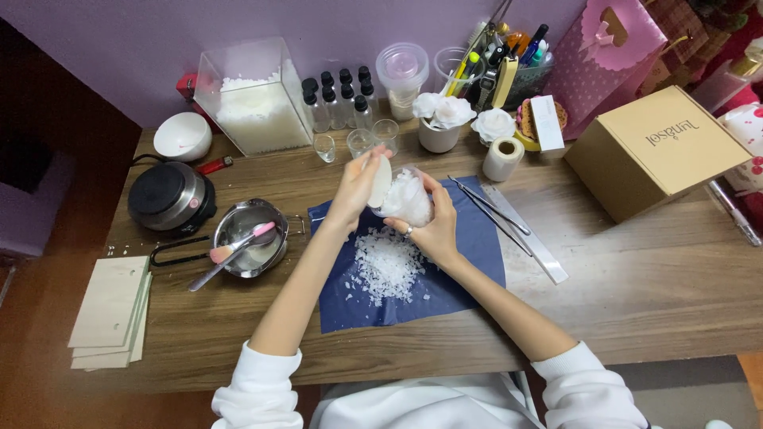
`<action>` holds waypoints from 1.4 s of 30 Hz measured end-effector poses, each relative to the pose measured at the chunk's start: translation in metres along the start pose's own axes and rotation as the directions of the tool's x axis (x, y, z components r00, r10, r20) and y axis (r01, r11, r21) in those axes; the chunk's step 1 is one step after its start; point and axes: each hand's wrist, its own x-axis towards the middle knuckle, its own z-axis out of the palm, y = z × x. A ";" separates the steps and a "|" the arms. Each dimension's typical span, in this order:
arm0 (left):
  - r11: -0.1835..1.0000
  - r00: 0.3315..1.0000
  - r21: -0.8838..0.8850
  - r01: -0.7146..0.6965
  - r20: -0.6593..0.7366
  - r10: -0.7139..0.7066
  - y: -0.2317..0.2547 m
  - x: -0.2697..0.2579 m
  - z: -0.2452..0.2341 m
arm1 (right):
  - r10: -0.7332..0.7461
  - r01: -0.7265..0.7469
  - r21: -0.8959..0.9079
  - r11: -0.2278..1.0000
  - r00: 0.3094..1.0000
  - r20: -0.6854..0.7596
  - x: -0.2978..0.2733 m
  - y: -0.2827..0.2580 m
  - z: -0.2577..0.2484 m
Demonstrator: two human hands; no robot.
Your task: Applying white wax flakes to a small round candle component using a spoon and fingers to create detail.
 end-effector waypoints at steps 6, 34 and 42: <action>0.976 0.996 -0.216 -0.012 -0.093 -0.009 0.002 0.000 -0.012 | 0.043 -0.045 0.047 0.998 0.999 0.028 0.000 -0.002 -0.001; 0.813 0.981 -0.565 -0.138 -0.191 0.034 -0.018 0.002 0.020 | -0.170 0.191 -0.070 0.979 0.958 0.232 0.020 0.028 -0.030; 0.824 0.970 -0.543 -0.161 -0.240 0.031 -0.020 0.005 0.041 | -0.420 0.452 -0.282 0.846 0.891 0.169 0.021 0.011 -0.032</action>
